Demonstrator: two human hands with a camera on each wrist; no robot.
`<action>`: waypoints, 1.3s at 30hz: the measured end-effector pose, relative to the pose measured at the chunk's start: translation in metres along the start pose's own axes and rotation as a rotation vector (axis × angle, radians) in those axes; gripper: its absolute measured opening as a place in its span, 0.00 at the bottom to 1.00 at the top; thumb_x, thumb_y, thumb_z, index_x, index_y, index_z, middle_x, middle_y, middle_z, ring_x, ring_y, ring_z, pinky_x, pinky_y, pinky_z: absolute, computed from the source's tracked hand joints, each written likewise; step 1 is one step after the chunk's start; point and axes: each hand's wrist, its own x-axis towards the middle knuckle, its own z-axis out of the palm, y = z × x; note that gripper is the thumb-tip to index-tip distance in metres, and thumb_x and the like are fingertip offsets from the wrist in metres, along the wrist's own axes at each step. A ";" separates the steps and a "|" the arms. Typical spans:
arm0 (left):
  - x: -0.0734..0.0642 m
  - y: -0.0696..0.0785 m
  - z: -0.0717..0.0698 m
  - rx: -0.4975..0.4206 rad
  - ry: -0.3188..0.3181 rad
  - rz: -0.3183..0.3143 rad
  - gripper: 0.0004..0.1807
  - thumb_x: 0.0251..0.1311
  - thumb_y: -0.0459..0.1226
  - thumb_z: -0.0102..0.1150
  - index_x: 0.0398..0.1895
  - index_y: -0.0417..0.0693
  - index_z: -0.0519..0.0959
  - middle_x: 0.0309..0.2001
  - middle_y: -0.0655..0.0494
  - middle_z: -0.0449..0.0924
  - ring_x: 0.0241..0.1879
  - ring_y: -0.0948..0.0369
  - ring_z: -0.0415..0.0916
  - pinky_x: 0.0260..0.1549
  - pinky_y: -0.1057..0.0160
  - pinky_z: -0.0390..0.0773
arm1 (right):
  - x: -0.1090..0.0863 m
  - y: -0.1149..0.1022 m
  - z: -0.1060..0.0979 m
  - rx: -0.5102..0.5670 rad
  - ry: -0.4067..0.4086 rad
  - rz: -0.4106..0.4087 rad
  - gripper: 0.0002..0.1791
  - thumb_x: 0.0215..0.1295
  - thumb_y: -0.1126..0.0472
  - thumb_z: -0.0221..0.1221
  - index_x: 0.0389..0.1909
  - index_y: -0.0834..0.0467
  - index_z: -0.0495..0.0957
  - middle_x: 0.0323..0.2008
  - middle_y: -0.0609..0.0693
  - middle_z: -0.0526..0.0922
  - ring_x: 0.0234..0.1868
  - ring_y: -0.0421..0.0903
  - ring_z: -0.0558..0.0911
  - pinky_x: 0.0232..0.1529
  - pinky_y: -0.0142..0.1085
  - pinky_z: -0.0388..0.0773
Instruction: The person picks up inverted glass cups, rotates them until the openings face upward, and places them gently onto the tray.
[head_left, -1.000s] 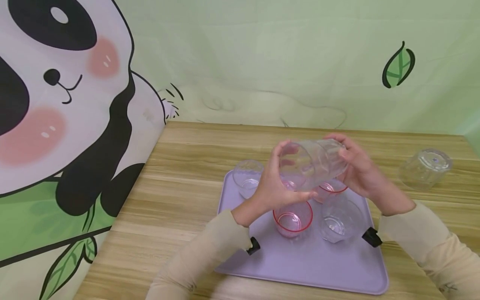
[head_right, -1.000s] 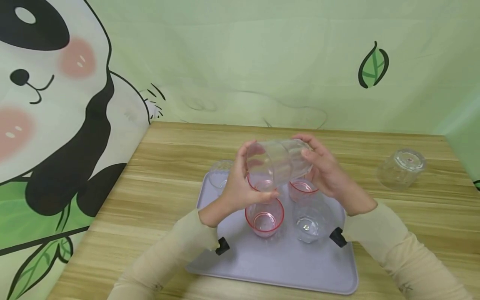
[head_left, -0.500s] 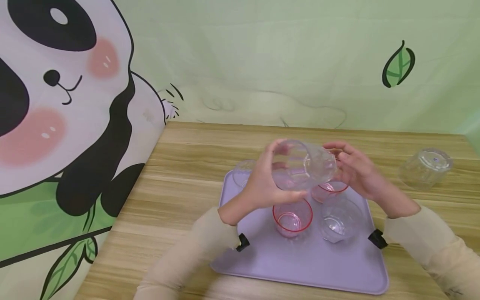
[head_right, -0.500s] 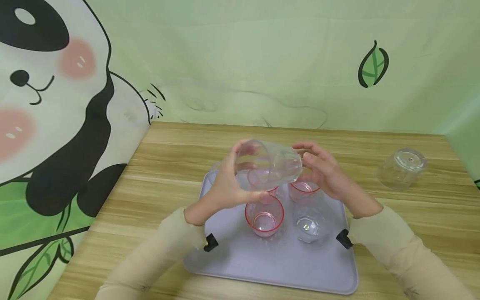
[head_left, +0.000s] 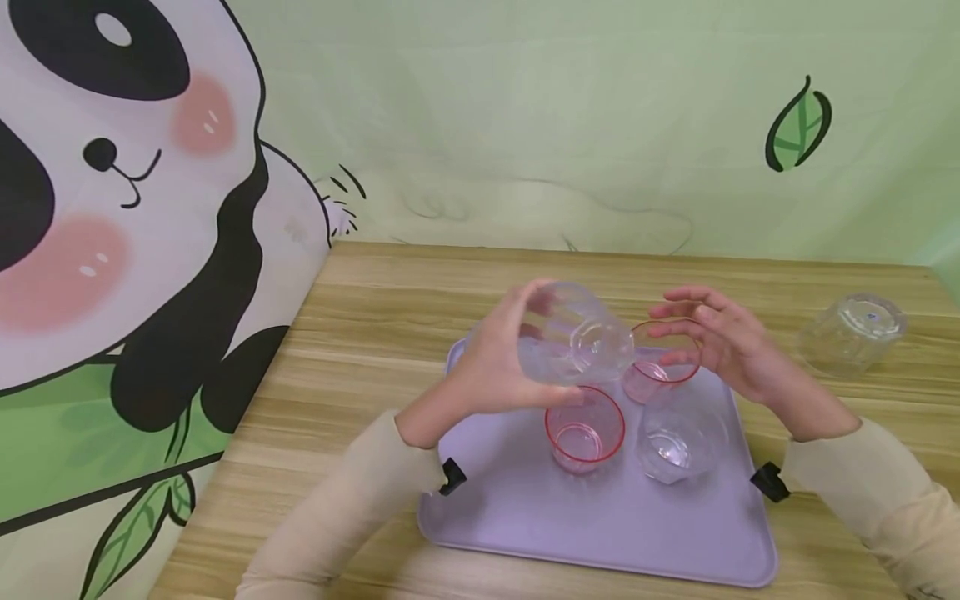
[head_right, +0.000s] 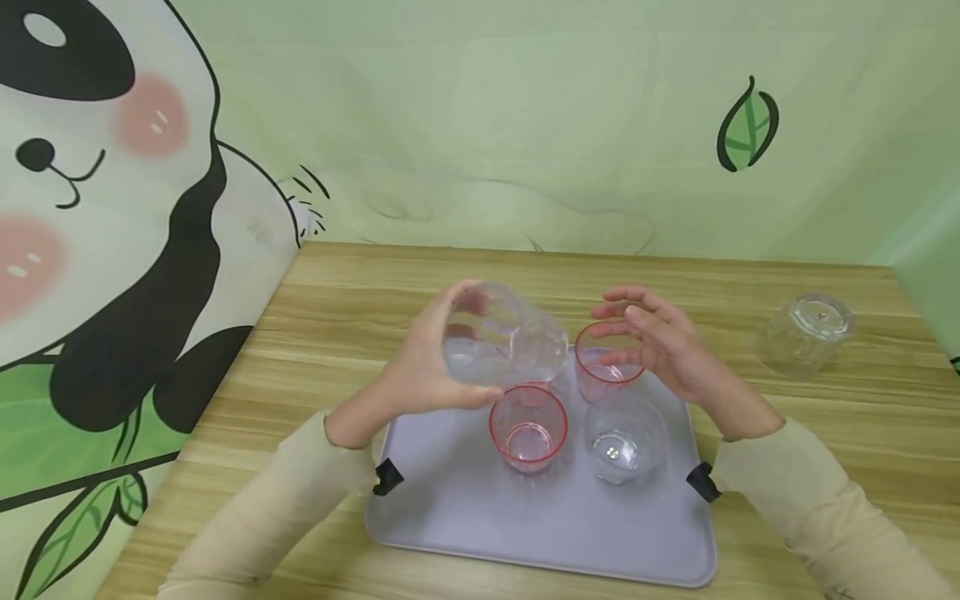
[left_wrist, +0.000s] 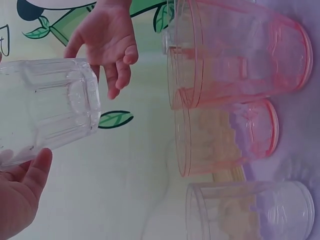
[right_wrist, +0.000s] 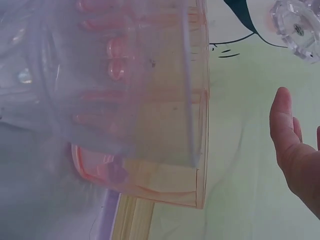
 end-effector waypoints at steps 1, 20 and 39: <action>0.000 0.000 -0.001 0.006 -0.002 0.001 0.53 0.24 0.41 0.75 0.59 0.41 0.57 0.48 0.49 0.67 0.49 0.59 0.66 0.42 0.71 0.74 | 0.000 0.000 0.000 -0.004 0.003 0.001 0.19 0.67 0.69 0.32 0.56 0.62 0.63 0.51 0.55 0.73 0.50 0.50 0.75 0.43 0.40 0.77; -0.011 -0.004 -0.024 0.164 -0.128 -0.113 0.51 0.25 0.43 0.73 0.59 0.41 0.58 0.46 0.50 0.69 0.45 0.58 0.71 0.47 0.67 0.73 | -0.004 0.000 -0.004 -0.052 0.033 0.003 0.20 0.67 0.70 0.31 0.55 0.62 0.65 0.50 0.55 0.74 0.48 0.49 0.76 0.41 0.39 0.77; -0.025 -0.012 -0.038 0.277 -0.246 -0.180 0.53 0.26 0.49 0.71 0.61 0.43 0.56 0.50 0.52 0.68 0.46 0.58 0.72 0.44 0.64 0.75 | -0.008 -0.004 -0.007 -0.083 0.093 0.031 0.20 0.67 0.69 0.32 0.54 0.61 0.66 0.49 0.53 0.75 0.47 0.48 0.77 0.41 0.39 0.77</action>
